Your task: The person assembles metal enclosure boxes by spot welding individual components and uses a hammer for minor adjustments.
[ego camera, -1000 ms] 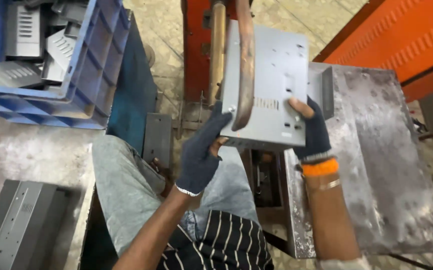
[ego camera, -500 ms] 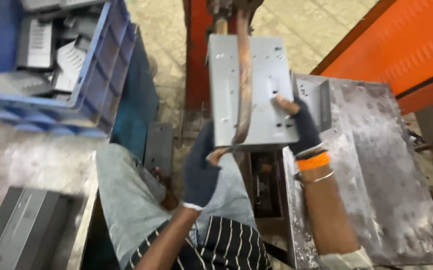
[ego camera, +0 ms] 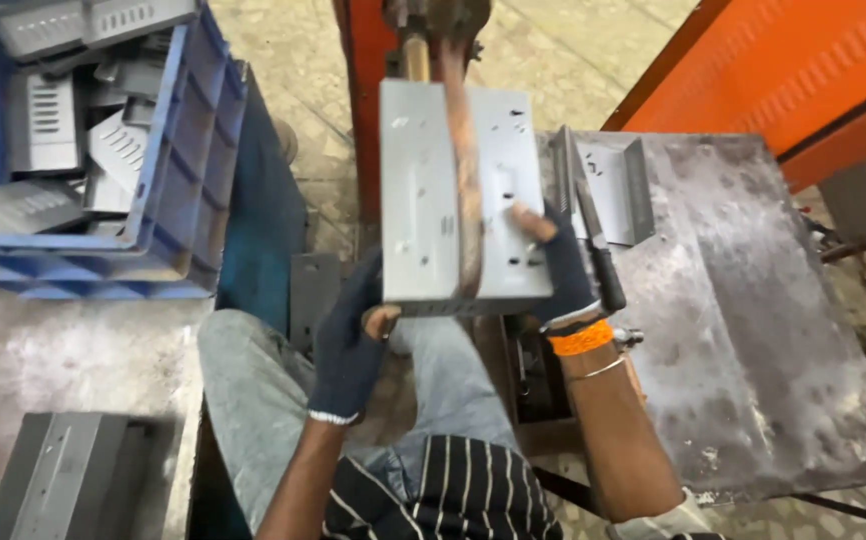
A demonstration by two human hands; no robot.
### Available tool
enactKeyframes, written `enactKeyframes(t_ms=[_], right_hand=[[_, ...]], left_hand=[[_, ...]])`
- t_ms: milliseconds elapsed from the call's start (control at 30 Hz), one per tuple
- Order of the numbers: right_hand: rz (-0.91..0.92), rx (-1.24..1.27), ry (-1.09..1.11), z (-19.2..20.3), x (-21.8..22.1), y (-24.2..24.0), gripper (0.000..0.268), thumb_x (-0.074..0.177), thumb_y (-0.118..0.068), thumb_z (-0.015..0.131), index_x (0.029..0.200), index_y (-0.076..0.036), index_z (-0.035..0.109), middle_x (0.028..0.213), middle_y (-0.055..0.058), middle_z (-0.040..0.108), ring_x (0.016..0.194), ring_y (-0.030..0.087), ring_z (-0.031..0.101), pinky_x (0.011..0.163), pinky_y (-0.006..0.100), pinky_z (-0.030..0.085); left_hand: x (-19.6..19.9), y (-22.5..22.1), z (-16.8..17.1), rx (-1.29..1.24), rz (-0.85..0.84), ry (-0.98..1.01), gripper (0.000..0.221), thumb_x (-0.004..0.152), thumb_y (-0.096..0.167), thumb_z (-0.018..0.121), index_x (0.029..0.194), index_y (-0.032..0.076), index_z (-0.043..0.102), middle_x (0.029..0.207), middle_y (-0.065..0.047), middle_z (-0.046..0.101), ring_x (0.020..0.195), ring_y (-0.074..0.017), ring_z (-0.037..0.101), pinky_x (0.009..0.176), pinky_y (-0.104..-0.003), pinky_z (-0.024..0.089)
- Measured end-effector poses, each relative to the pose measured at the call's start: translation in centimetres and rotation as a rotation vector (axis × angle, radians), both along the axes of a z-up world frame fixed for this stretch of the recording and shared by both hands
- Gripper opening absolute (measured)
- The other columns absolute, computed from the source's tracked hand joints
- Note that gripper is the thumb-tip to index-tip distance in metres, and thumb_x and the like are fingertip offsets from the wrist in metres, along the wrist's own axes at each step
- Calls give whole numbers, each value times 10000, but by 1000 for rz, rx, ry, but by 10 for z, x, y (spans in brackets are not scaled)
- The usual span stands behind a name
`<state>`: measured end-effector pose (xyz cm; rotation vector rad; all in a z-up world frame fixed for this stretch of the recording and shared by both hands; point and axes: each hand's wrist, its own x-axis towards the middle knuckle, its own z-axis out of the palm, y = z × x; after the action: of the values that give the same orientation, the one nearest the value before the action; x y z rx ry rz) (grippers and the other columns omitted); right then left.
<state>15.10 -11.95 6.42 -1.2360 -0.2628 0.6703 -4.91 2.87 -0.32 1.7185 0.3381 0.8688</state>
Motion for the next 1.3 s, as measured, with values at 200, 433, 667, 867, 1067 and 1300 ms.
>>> enactKeyframes(t_ms=[200, 433, 667, 867, 1067, 1300], right_hand=[[-76, 15, -107, -18, -10, 10, 435, 938, -278, 667, 1273, -3, 680, 1045, 58, 738, 854, 124, 701, 714, 266, 543], [-100, 239, -165, -74, -5, 42, 429, 1004, -239, 632, 1353, 10, 626, 1124, 101, 705, 919, 171, 688, 769, 307, 561], [-115, 87, -60, -50, 18, 5, 472, 929, -324, 659, 1310, -47, 665, 1148, 86, 733, 938, 165, 725, 753, 303, 604], [57, 133, -8, 0, 45, -40, 508, 901, -308, 693, 1308, -11, 622, 1074, 110, 722, 911, 219, 722, 788, 346, 603], [37, 3, -84, -21, 59, -44, 556, 967, -291, 701, 1378, 72, 609, 1146, 141, 700, 973, 221, 694, 818, 353, 574], [-14, -148, -326, -67, 30, -68, 526, 941, -274, 683, 1383, -3, 588, 1240, 139, 694, 1061, 234, 681, 910, 359, 566]], left_hand=[[-11, 27, -9, 3, 6, 3, 450, 998, 51, 624, 1446, 25, 576, 1391, -118, 683, 1258, -186, 642, 1039, -339, 521], [-24, 61, -17, -114, -11, -59, 420, 1014, 73, 646, 1427, 10, 600, 1297, -105, 707, 1148, -152, 663, 969, -292, 539], [-12, 25, 30, 201, 143, 67, 335, 969, 78, 726, 1298, 15, 703, 964, -124, 755, 753, -182, 656, 712, -334, 542], [22, -35, 43, 559, 197, 156, 196, 788, 77, 829, 980, 76, 792, 865, -158, 707, 781, -322, 676, 715, -433, 527], [24, -51, 24, 549, 293, 151, 282, 820, 147, 858, 1064, 83, 732, 992, -149, 727, 948, -345, 693, 913, -444, 540], [52, -58, -26, -238, 303, -172, 702, 873, 96, 752, 1495, 13, 436, 1443, -143, 557, 1301, -261, 551, 1049, -374, 479]])
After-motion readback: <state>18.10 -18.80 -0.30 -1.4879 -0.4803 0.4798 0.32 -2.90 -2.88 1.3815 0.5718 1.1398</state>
